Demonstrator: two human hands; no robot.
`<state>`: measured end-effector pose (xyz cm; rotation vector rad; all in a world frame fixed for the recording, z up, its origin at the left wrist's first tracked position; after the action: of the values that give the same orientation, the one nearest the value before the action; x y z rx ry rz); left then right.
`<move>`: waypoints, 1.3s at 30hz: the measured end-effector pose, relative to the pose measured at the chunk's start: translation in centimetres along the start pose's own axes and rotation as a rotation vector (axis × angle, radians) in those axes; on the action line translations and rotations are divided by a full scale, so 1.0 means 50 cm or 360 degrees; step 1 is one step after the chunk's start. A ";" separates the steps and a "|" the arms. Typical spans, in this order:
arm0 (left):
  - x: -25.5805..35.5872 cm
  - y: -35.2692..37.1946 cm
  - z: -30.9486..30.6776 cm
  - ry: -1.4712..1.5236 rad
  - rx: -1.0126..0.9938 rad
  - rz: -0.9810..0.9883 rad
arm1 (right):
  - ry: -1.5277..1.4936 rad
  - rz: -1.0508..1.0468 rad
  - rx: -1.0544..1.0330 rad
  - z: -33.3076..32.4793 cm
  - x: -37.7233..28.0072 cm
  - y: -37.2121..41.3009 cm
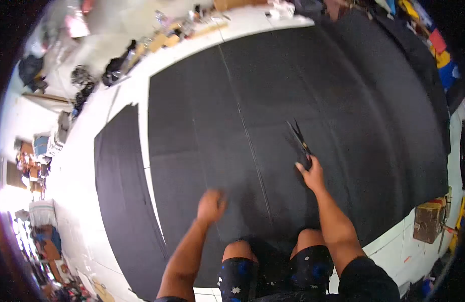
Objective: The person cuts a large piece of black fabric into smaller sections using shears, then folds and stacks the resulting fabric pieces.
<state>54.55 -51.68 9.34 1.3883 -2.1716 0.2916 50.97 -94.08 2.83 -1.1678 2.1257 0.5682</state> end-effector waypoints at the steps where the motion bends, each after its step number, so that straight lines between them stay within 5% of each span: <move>1: -0.011 0.117 0.028 0.0033 -0.0202 -0.0209 | 0.0072 0.0124 -0.0070 -0.070 0.009 0.058; 2: -0.039 0.239 0.060 -0.0011 -0.0321 -0.0332 | 0.0159 0.0240 -0.0213 -0.142 0.015 0.125; 4: -0.099 0.475 0.087 0.0124 -0.0460 -0.0688 | 0.0346 0.0017 0.0057 -0.249 0.137 0.261; 6: -0.282 0.742 0.218 -0.0153 -0.0647 -0.0633 | 0.0590 0.0103 0.0009 -0.389 0.158 0.444; 8: -0.425 1.035 0.242 0.0002 -0.0097 -0.1393 | 0.0579 0.0215 -0.0063 -0.451 0.286 0.619; 10: -0.410 1.265 0.275 0.0478 0.0117 -0.2299 | 0.0374 0.0109 0.0134 -0.488 0.399 0.777; 13: -0.347 1.404 0.332 0.0897 -0.0009 -0.2437 | 0.0679 0.0563 0.0011 -0.482 0.592 0.961; 16: -0.339 1.380 0.352 0.0905 -0.0054 -0.2404 | 0.0720 0.1082 -0.0015 -0.439 0.688 1.070; 17: -0.354 1.306 0.348 0.0695 -0.0187 -0.1898 | 0.0756 0.1169 0.0055 -0.412 0.759 1.097; 19: -0.351 1.224 0.335 0.0456 -0.0257 -0.1535 | 0.0800 0.1340 0.0110 -0.378 0.828 1.158; 20: -0.355 1.179 0.319 0.0431 -0.0215 -0.1685 | 0.0810 0.1364 0.0088 -0.374 0.808 1.166; 21: -0.285 1.098 0.267 0.0064 0.0017 -0.0823 | 0.0810 0.1385 0.0072 -0.372 0.789 1.178; 22: -0.317 1.087 0.272 0.0814 0.0211 -0.1197 | 0.0819 0.1363 0.0037 -0.364 0.771 1.178; 23: -0.323 1.033 0.285 0.0196 -0.0272 -0.0925 | 0.0834 0.1339 0.0004 -0.363 0.755 1.175; 25: -0.408 1.028 0.291 0.0599 0.0086 -0.1263 | 0.0886 0.1245 -0.0058 -0.365 0.722 1.150; 30: -0.480 0.973 0.270 0.0228 -0.0261 -0.0415 | 0.1146 0.0792 -0.0274 -0.386 0.668 1.014; 32: -0.350 0.968 0.206 -0.0503 -0.0835 -0.0309 | 0.1317 0.0527 -0.0395 -0.398 0.669 0.955; 33: -0.350 0.985 0.131 0.0183 -0.0322 -0.1173 | 0.1404 0.0372 -0.0457 -0.401 0.658 0.916; 39: -0.397 1.135 0.171 0.0671 0.0681 -0.2068 | 0.1932 -0.0294 -0.0821 -0.372 0.352 0.685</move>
<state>7.71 -14.96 -2.71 2.3644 -0.5976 0.4682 8.51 -98.54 5.70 -2.4073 2.8344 0.3357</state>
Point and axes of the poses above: each hand's wrist, its own y-axis away from the middle knuckle, its own z-axis out of the palm, x = y × z, the point moved 8 cm from there along -y, towards the middle knuckle, and after that the axes turned 11 degrees about y, right-handed, at the moved point
